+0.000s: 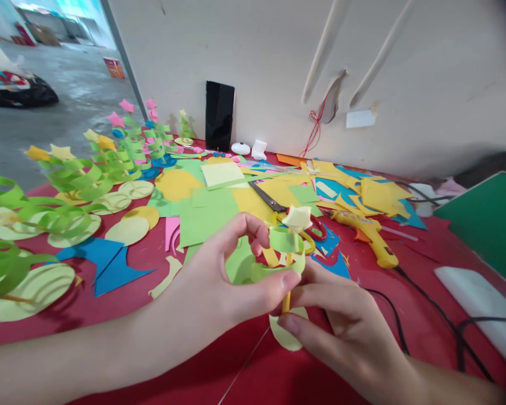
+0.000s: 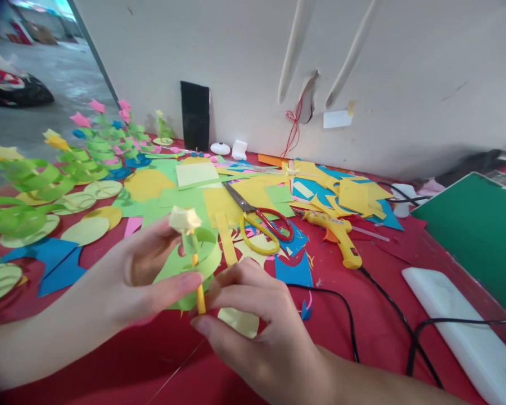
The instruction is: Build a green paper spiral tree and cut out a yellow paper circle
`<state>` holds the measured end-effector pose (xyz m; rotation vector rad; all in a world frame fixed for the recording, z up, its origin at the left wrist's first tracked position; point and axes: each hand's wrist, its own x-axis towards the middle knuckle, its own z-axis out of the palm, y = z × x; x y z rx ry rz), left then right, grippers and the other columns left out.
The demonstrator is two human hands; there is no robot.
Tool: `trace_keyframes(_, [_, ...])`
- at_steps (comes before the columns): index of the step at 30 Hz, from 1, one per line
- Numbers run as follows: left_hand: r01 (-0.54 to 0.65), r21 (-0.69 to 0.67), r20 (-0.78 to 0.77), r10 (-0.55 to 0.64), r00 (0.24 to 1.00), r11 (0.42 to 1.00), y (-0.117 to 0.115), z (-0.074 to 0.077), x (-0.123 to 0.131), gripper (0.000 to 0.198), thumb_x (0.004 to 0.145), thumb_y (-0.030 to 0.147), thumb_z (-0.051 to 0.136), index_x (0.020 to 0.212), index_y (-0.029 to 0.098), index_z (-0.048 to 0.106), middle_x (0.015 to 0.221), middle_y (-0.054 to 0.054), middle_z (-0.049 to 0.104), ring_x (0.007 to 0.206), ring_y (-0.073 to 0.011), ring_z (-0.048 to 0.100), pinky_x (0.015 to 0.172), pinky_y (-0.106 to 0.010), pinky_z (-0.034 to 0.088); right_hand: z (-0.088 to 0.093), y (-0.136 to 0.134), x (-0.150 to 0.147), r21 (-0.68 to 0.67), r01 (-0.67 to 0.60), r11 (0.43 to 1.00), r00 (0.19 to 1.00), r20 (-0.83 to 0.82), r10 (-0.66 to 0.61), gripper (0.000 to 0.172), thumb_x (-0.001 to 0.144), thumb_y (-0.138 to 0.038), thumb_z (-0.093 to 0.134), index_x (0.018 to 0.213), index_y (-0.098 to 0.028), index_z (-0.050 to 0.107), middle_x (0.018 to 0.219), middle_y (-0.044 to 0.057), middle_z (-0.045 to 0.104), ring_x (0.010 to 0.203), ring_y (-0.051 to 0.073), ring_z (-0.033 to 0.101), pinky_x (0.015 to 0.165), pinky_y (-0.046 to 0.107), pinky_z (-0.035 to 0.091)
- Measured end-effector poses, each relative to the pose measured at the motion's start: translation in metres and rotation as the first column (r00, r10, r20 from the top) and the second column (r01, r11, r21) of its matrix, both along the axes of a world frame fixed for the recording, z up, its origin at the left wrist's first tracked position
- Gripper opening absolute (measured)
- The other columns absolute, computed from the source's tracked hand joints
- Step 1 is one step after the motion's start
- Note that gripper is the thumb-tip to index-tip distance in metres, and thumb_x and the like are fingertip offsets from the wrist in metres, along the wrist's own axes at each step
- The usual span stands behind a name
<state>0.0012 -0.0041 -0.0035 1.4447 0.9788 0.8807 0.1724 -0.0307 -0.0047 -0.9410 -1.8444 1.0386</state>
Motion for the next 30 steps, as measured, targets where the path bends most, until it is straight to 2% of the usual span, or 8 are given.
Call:
trace_keyframes(6, [0.017, -0.027, 0.033, -0.016, 0.999, 0.999, -0.001, 0.001, 0.001, 0.023, 0.077, 0.033, 0.061, 0.091, 0.029, 0.043, 0.069, 0.006, 0.05, 0.059, -0.0107, 0.049, 0.051, -0.019, 0.045, 0.0, -0.002, 0.0, 0.006, -0.008, 1.0, 1.0, -0.017, 0.008, 0.01, 0.074, -0.008, 0.06, 0.076, -0.017, 0.063, 0.08, 0.002, 0.059, 0.076, 0.011, 0.057, 0.07, 0.02, 0.047])
trace_keyframes(10, [0.076, -0.018, 0.137, -0.073, 0.988, 0.997, -0.004, 0.004, 0.0, 0.038, 0.071, 0.039, 0.067, 0.098, 0.032, 0.041, 0.075, 0.006, 0.054, 0.063, -0.0115, 0.051, 0.054, -0.02, 0.047, -0.001, -0.002, 0.0, -0.061, 0.032, 0.998, 0.999, 0.0, -0.032, 0.01, 0.075, -0.009, 0.058, 0.075, -0.019, 0.061, 0.079, 0.001, 0.059, 0.074, 0.011, 0.057, 0.069, 0.021, 0.048])
trace_keyframes(12, [-0.002, 0.052, 0.158, -0.006, 0.987, 0.999, -0.003, 0.007, -0.001, 0.037, 0.07, 0.043, 0.066, 0.097, 0.031, 0.044, 0.08, 0.005, 0.051, 0.07, -0.0117, 0.05, 0.06, -0.018, 0.047, -0.001, -0.002, -0.001, -0.055, 0.069, 0.996, 0.998, -0.001, -0.069, 0.011, 0.075, -0.01, 0.059, 0.072, -0.02, 0.06, 0.076, -0.002, 0.059, 0.071, 0.009, 0.056, 0.066, 0.018, 0.047])
trace_keyframes(15, [-0.185, 0.173, 0.157, 0.158, 0.975, 0.967, 0.0, 0.013, -0.003, 0.024, 0.075, 0.044, 0.062, 0.091, 0.029, 0.052, 0.083, 0.004, 0.045, 0.08, -0.0101, 0.046, 0.066, -0.012, 0.043, 0.0, -0.001, -0.001, -0.03, 0.105, 0.994, 0.994, 0.008, -0.105, 0.011, 0.074, -0.012, 0.061, 0.072, -0.022, 0.06, 0.076, -0.004, 0.06, 0.073, 0.008, 0.056, 0.067, 0.015, 0.046])
trace_keyframes(18, [-0.243, 0.175, 0.196, 0.208, 0.958, 0.954, 0.004, 0.017, -0.005, 0.009, 0.084, 0.037, 0.053, 0.084, 0.029, 0.054, 0.074, 0.005, 0.045, 0.069, -0.0086, 0.044, 0.061, -0.013, 0.04, 0.0, -0.001, -0.002, -0.02, 0.114, 0.993, 0.992, 0.05, -0.113, 0.011, 0.074, -0.012, 0.061, 0.071, -0.022, 0.059, 0.073, -0.004, 0.06, 0.074, 0.008, 0.055, 0.066, 0.014, 0.045])
trace_keyframes(20, [-0.261, 0.164, 0.205, 0.226, 0.952, 0.951, 0.005, 0.019, -0.005, 0.01, 0.087, 0.034, 0.048, 0.082, 0.028, 0.055, 0.072, 0.005, 0.047, 0.064, -0.0089, 0.043, 0.058, -0.015, 0.04, 0.0, 0.0, -0.002, -0.01, 0.123, 0.992, 0.991, 0.058, -0.122, 0.01, 0.074, -0.013, 0.062, 0.071, -0.022, 0.058, 0.073, -0.004, 0.06, 0.074, 0.008, 0.055, 0.065, 0.014, 0.044])
trace_keyframes(25, [-0.174, 0.186, 0.007, 0.175, 0.984, 0.967, 0.005, 0.024, -0.007, 0.009, 0.087, 0.035, 0.048, 0.089, 0.03, 0.055, 0.075, 0.007, 0.05, 0.061, -0.0073, 0.044, 0.053, -0.015, 0.037, 0.002, -0.001, -0.003, -0.062, 0.115, 0.991, 0.99, 0.085, -0.11, 0.01, 0.076, -0.014, 0.059, 0.067, -0.018, 0.059, 0.071, -0.001, 0.058, 0.067, 0.01, 0.054, 0.062, 0.019, 0.045])
trace_keyframes(30, [-0.116, 0.346, -0.068, 0.148, 0.987, 0.931, 0.006, 0.024, -0.007, 0.004, 0.085, 0.029, 0.052, 0.082, 0.027, 0.052, 0.084, 0.008, 0.052, 0.082, -0.0103, 0.048, 0.073, -0.018, 0.038, 0.001, 0.0, -0.004, -0.021, 0.116, 0.993, 0.981, 0.162, -0.111, 0.01, 0.075, -0.014, 0.058, 0.066, -0.018, 0.057, 0.07, 0.001, 0.056, 0.068, 0.012, 0.052, 0.061, 0.024, 0.044])
